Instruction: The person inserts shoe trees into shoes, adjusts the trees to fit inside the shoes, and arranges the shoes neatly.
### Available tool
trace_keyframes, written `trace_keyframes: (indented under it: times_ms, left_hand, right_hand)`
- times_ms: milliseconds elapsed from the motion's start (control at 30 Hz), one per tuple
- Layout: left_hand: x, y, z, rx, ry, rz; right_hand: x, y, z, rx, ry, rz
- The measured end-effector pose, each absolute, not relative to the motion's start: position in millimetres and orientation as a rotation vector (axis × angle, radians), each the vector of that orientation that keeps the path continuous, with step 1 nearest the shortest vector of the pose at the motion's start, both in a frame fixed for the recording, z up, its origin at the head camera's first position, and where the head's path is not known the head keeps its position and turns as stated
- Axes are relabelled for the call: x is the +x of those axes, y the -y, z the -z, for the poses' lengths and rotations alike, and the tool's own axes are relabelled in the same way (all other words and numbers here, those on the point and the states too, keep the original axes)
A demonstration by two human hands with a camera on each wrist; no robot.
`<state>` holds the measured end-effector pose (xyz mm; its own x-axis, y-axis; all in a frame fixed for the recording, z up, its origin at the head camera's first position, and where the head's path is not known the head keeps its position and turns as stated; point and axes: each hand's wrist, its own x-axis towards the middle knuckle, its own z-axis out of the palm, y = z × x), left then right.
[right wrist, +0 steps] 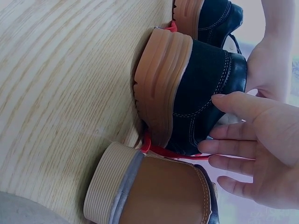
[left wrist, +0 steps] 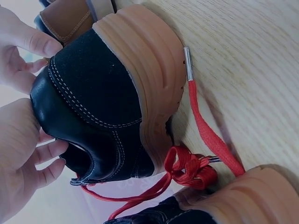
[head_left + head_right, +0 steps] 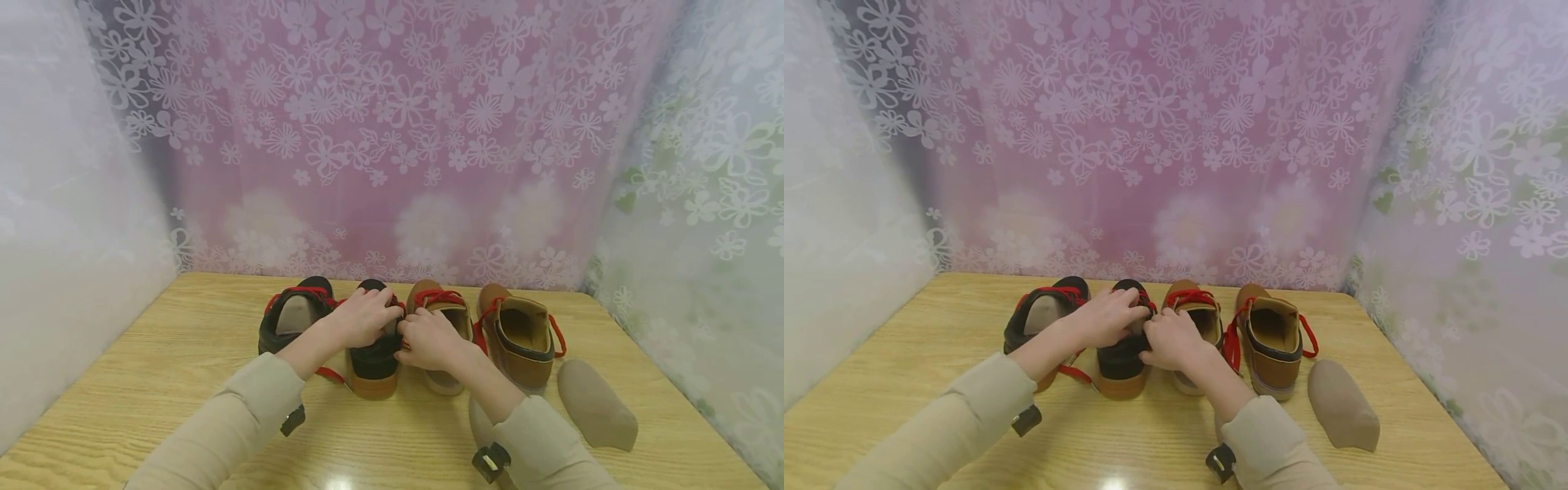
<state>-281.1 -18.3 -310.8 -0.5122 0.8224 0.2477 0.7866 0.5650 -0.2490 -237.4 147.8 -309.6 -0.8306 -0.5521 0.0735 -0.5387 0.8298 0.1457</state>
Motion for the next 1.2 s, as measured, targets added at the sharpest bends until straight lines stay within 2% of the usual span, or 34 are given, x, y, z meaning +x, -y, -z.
trace_keyframes:
  times_ms: [1200]
  left_hand:
    - [-277.0, 15.1, 308.9, -1.272, 2.544, -0.163]
  right_hand:
    - [-236.7, -147.9, 308.1, 0.898, 2.884, 0.206]
